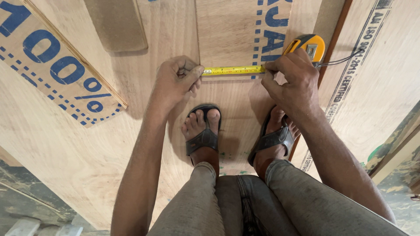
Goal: The person uses a circular saw to cut a piece of plywood, then measures a wooden board with a tape measure.
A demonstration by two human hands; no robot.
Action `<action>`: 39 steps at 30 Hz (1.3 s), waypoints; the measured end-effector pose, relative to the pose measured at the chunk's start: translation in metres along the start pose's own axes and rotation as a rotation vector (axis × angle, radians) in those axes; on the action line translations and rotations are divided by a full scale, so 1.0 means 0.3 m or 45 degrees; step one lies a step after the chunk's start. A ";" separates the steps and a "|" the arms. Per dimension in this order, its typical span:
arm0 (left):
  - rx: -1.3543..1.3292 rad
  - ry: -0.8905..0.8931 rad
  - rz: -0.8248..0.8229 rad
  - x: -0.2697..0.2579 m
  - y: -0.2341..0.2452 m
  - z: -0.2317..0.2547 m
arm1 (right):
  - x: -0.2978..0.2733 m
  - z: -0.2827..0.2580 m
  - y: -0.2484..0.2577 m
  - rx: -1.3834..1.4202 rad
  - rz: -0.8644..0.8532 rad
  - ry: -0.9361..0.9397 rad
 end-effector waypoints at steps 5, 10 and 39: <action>0.018 -0.006 0.001 0.001 -0.001 0.005 | -0.005 0.003 0.002 -0.017 0.059 0.034; 0.061 0.045 0.014 0.001 0.002 -0.002 | -0.004 0.001 0.004 0.012 0.060 0.027; 0.043 0.020 0.018 0.004 0.004 -0.012 | 0.007 -0.006 0.019 0.084 0.117 -0.016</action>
Point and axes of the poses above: each hand's wrist, its own x-axis towards the middle knuckle, its own y-axis out of the back of the hand, z = x × y, the point moved 8 cm from there along x, towards the middle knuckle, and after that the axes turned 9 degrees about -z, right-handed, at the moved point
